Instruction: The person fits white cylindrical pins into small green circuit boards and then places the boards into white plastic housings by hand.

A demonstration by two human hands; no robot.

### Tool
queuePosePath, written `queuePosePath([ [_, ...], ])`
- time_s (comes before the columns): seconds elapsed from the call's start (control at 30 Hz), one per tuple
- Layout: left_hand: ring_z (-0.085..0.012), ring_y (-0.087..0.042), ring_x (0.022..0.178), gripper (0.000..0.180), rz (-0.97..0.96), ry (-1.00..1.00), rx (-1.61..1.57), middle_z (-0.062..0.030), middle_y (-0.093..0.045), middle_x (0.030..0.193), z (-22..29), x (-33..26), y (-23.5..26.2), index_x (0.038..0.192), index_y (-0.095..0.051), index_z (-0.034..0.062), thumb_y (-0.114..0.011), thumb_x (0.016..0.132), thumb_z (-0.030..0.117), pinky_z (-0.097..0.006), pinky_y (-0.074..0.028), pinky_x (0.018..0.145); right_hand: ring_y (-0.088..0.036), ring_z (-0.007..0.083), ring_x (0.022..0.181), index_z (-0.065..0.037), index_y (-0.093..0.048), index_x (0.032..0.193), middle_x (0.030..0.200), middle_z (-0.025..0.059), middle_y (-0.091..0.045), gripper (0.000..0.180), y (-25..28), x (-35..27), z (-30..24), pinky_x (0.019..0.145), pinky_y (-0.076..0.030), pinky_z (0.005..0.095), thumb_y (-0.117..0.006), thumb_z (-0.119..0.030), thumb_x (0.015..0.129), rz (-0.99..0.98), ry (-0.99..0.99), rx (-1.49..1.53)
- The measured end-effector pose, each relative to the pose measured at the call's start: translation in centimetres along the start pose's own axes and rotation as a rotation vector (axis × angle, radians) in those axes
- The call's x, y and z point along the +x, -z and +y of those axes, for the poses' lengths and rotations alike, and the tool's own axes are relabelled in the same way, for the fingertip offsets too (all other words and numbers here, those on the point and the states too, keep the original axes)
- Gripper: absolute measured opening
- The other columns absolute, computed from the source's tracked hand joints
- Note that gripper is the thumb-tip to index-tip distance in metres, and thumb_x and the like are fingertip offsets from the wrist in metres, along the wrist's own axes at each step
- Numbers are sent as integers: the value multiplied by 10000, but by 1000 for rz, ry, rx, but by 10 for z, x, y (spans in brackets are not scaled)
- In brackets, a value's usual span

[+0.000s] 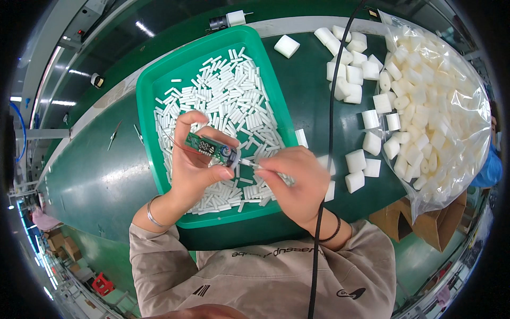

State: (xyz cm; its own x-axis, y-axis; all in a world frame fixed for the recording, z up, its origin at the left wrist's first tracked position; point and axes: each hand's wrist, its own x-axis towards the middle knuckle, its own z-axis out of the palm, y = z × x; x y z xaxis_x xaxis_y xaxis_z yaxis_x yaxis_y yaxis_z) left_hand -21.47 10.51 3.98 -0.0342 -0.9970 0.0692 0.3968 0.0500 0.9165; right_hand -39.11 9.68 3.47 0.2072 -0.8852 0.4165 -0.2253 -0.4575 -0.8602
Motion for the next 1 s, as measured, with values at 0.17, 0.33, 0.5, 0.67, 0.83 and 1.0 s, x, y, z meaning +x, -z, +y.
queuePosePath([
  [0.17, -144, -580, 873, 470, -198, 3, 293, -44, -573, 896, -1, 1, 5, 973, -536, 43, -775, 571, 2, -256, -468, 736, -554, 210, 583, -38, -638, 751, 670, 71, -593, 173, 4, 0, 5, 547, -426, 279, -717, -13, 599, 4, 87, -31],
  [0.33, -108, -567, 796, 363, -211, 45, 292, -31, -586, 857, -1, 1, 6, 875, -576, 29, -785, 579, 49, -233, -446, 703, -546, 211, 564, -45, -637, 768, 660, 74, -574, 203, 13, 5, 5, 524, -431, 290, -732, -59, 589, -149, 136, -128],
  [0.5, -62, -528, 727, 357, -225, 177, 293, -6, -580, 806, -1, 3, 7, 872, -588, 33, -795, 586, 90, -211, -427, 635, -561, 212, 631, -62, -631, 814, 708, 48, -569, 252, 15, 4, 6, 573, -467, 319, -720, -131, 590, -196, 410, -352],
  [0.67, -70, -540, 732, 329, -75, 181, 247, -18, -572, 825, 5, 2, 4, 888, -565, 38, -755, 619, 23, -203, -443, 638, -474, 302, 1016, -62, -575, 1039, 1050, 109, -553, 355, 41, 38, 4, 850, -392, 403, -622, -221, 725, -248, 275, -670],
  [0.83, -78, -560, 750, 327, 13, 202, 93, -25, -572, 827, -1, 5, 8, 919, -535, 39, -716, 653, -15, -213, -453, 646, -496, 288, 845, -81, -524, 1125, 1068, 129, -500, 435, 57, 58, 39, 720, -431, 361, -635, -110, 705, 15, 88, -1028],
  [1.0, -99, -573, 759, 318, 0, 210, 83, -44, -583, 868, 1, 6, 7, 939, -533, 41, -705, 674, 3, -229, -463, 685, -531, 282, 851, -85, -555, 978, 1007, 113, -506, 293, 59, 60, 60, 655, -464, 364, -630, -74, 695, -62, 81, -1080],
])
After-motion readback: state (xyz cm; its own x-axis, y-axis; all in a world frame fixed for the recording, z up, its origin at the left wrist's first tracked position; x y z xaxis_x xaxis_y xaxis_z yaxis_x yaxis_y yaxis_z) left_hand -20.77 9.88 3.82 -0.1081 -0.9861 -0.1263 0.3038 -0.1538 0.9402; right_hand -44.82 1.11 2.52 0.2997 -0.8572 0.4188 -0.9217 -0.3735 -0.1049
